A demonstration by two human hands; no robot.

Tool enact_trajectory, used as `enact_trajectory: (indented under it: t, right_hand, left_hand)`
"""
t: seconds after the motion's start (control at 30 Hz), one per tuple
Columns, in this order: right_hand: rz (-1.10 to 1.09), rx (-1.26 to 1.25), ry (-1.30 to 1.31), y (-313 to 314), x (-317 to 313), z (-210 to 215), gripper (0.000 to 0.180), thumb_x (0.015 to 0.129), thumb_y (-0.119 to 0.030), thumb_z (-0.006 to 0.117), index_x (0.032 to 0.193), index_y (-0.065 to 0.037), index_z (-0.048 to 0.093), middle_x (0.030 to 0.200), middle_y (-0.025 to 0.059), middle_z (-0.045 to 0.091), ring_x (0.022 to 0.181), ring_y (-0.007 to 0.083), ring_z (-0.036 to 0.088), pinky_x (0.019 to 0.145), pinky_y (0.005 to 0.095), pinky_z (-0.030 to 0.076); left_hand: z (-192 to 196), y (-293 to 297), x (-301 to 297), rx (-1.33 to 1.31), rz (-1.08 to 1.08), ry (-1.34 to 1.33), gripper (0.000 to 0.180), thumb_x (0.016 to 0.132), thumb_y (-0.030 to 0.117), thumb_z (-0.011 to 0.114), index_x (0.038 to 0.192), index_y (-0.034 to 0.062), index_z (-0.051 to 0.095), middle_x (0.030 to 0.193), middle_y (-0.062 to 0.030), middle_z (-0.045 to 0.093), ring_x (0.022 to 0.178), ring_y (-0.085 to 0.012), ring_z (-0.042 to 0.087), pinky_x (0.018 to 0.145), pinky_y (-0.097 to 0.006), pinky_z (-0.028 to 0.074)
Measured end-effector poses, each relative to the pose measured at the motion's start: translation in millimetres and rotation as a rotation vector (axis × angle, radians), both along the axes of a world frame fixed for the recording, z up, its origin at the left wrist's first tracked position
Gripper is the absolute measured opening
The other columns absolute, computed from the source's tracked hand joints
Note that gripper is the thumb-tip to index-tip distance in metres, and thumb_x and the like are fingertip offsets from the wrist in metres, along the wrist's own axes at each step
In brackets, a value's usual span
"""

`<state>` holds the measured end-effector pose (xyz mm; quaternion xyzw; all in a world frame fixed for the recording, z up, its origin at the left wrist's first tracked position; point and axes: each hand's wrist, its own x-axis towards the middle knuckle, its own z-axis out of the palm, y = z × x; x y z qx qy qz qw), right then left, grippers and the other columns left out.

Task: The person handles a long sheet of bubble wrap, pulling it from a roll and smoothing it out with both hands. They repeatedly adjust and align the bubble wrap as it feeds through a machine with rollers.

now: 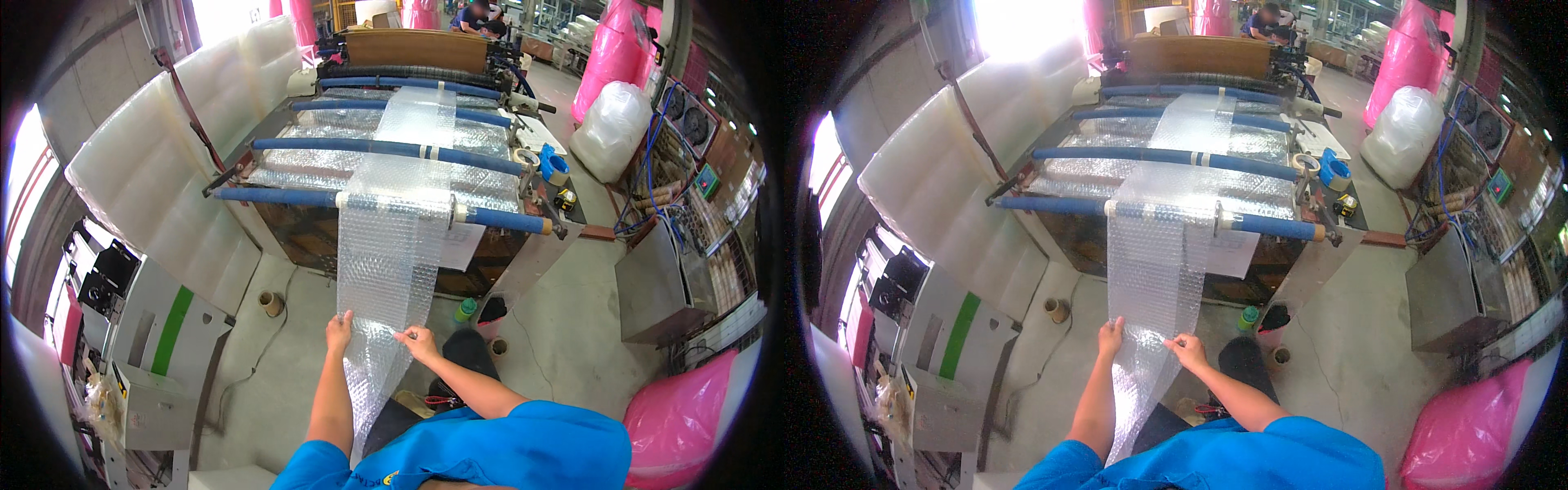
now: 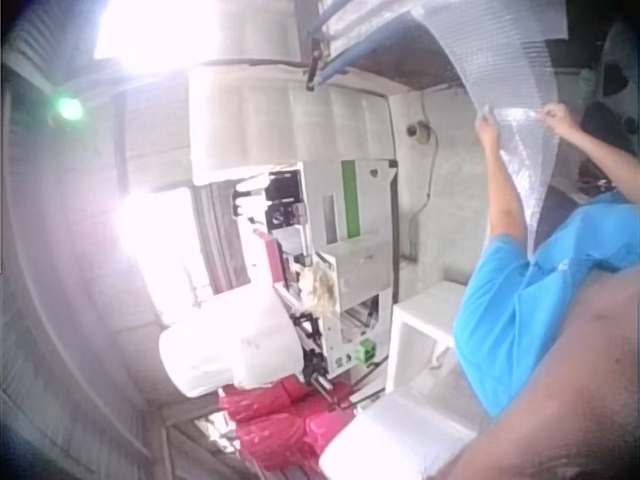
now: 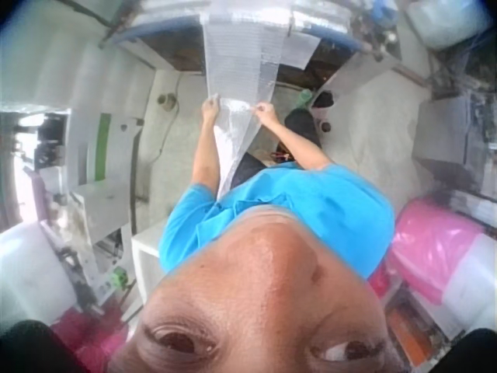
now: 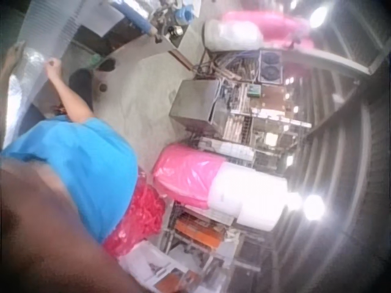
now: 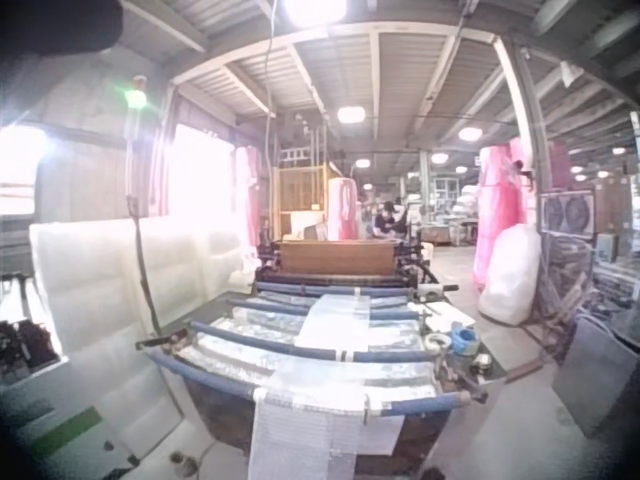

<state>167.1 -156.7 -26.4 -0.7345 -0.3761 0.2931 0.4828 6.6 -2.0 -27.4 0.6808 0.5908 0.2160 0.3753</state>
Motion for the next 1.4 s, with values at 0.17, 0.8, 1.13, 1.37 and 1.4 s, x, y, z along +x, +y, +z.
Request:
enact_trajectory:
  t: [0.17, 0.8, 1.13, 1.37, 1.4]
  right_hand:
    - [-0.011, 0.097, -0.070, 2, 1, -2, 0.029, 0.068, -0.031, 0.069, 0.064, -0.003, 0.060, 0.058, 0.0065, 0.056, 0.055, 0.0126, 0.052, 0.054, 0.0279, 0.041]
    - [-0.055, 0.243, -0.100, 28, 26, 43, 0.030, 0.069, -0.032, 0.068, 0.066, -0.003, 0.060, 0.053, 0.0040, 0.053, 0.052, 0.0099, 0.049, 0.051, 0.0264, 0.039]
    - [-0.248, 0.270, 0.045, 85, 69, 122, 0.032, 0.069, -0.032, 0.067, 0.064, -0.001, 0.061, 0.051, 0.0027, 0.051, 0.051, 0.0108, 0.046, 0.051, 0.0267, 0.038]
    - [-0.197, 0.295, 0.098, 42, 25, 107, 0.037, 0.077, -0.037, 0.059, 0.073, 0.000, 0.062, 0.068, 0.0013, 0.058, 0.064, 0.0061, 0.050, 0.052, 0.0212, 0.039]
    - [-0.175, 0.266, 0.211, 30, 13, 87, 0.043, 0.078, -0.041, 0.057, 0.076, 0.001, 0.063, 0.070, 0.0028, 0.059, 0.065, 0.0080, 0.051, 0.058, 0.0220, 0.040]
  left_hand:
    - [-5, 1, 2, 0.041, -0.010, -0.049, 0.049, 0.078, 0.047, 0.049, 0.090, 0.0002, 0.057, 0.086, -0.0215, 0.059, 0.086, -0.0356, 0.055, 0.075, -0.040, 0.042]
    - [49, 35, 28, -0.006, -0.088, -0.093, 0.051, 0.078, 0.049, 0.049, 0.088, -0.0004, 0.056, 0.085, -0.0202, 0.059, 0.085, -0.0337, 0.056, 0.073, -0.038, 0.042]
    - [138, 80, 79, 0.180, -0.023, -0.002, 0.054, 0.074, 0.053, 0.050, 0.090, 0.0013, 0.054, 0.087, -0.0181, 0.059, 0.085, -0.0336, 0.055, 0.071, -0.040, 0.041]
    - [114, 30, 33, 0.108, -0.152, -0.105, 0.070, 0.055, 0.052, 0.070, 0.098, -0.0004, 0.052, 0.096, -0.0166, 0.058, 0.092, -0.0261, 0.056, 0.079, -0.035, 0.042]
    - [94, 14, 19, 0.022, -0.119, -0.099, 0.071, 0.057, 0.051, 0.070, 0.102, -0.0009, 0.052, 0.100, -0.0169, 0.057, 0.095, -0.0255, 0.054, 0.082, -0.034, 0.041]
